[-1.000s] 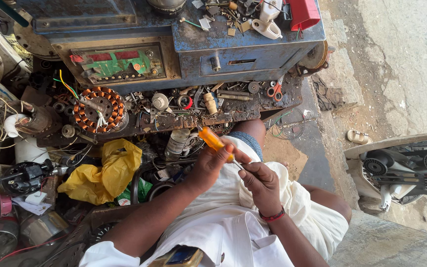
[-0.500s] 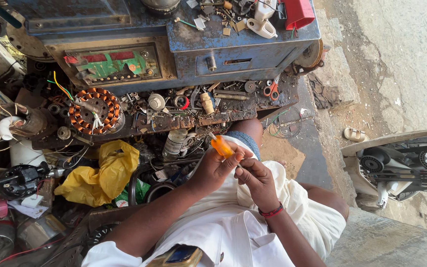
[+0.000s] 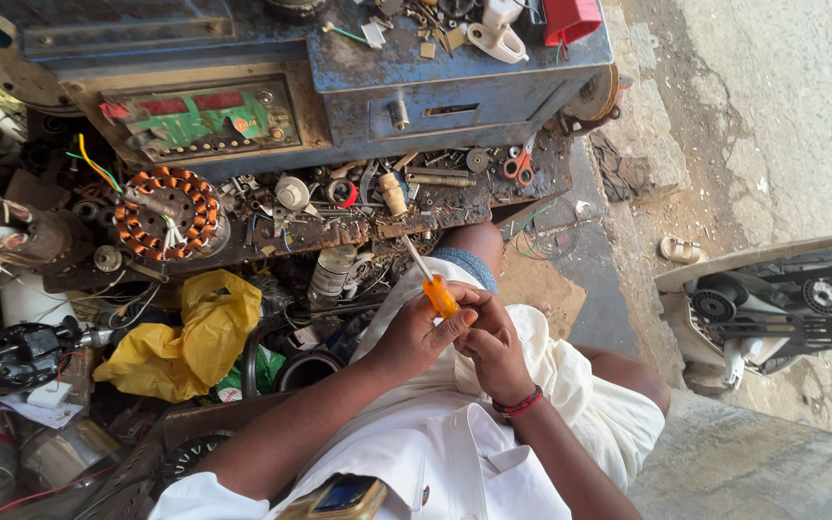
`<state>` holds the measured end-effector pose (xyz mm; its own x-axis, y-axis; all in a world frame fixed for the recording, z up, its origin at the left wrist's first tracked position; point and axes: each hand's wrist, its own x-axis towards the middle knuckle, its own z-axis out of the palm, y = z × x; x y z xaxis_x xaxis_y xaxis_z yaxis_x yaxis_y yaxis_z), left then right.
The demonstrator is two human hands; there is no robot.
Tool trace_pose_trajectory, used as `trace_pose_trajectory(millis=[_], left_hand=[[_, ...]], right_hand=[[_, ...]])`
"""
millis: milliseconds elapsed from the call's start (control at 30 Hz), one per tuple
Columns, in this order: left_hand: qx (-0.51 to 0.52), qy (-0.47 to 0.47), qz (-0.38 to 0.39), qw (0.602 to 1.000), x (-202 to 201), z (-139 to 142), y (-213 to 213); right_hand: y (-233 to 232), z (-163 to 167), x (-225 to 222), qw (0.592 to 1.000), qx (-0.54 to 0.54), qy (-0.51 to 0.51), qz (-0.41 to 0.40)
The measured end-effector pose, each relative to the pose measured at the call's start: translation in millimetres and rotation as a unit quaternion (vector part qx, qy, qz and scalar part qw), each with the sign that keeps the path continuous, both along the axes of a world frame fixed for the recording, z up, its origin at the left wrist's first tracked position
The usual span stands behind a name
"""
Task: The person sits at a cluttered repair workbench and repairs a mixer grinder. They handle a red plastic part and a heating element coil, place a steel cup on the machine, unscrew and reposition parts using a screwdriver, and sort small components on the bench.
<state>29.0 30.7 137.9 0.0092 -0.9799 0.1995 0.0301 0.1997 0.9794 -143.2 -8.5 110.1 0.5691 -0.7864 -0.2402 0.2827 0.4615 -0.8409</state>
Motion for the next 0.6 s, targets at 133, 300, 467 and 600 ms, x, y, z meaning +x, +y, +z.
trace_pose_trajectory(millis=[133,300,467,600], left_hand=[[-0.059,-0.090,0.011,0.994,2.6,3.3,3.0],[-0.035,-0.132,0.010,0.991,5.4,12.8,2.1],[-0.052,-0.147,0.015,0.988,10.1,18.9,1.6],[-0.009,-0.076,0.011,0.997,14.9,18.5,0.4]], right_hand=[[-0.6,-2.3,-4.6,1.000,-0.014,0.016,0.013],[-2.6,-15.0,-8.8,0.999,0.012,-0.044,0.023],[-4.0,-37.1,-17.3,0.999,0.007,-0.027,0.015],[-8.5,-56.3,-24.2,0.999,-0.017,-0.036,0.009]])
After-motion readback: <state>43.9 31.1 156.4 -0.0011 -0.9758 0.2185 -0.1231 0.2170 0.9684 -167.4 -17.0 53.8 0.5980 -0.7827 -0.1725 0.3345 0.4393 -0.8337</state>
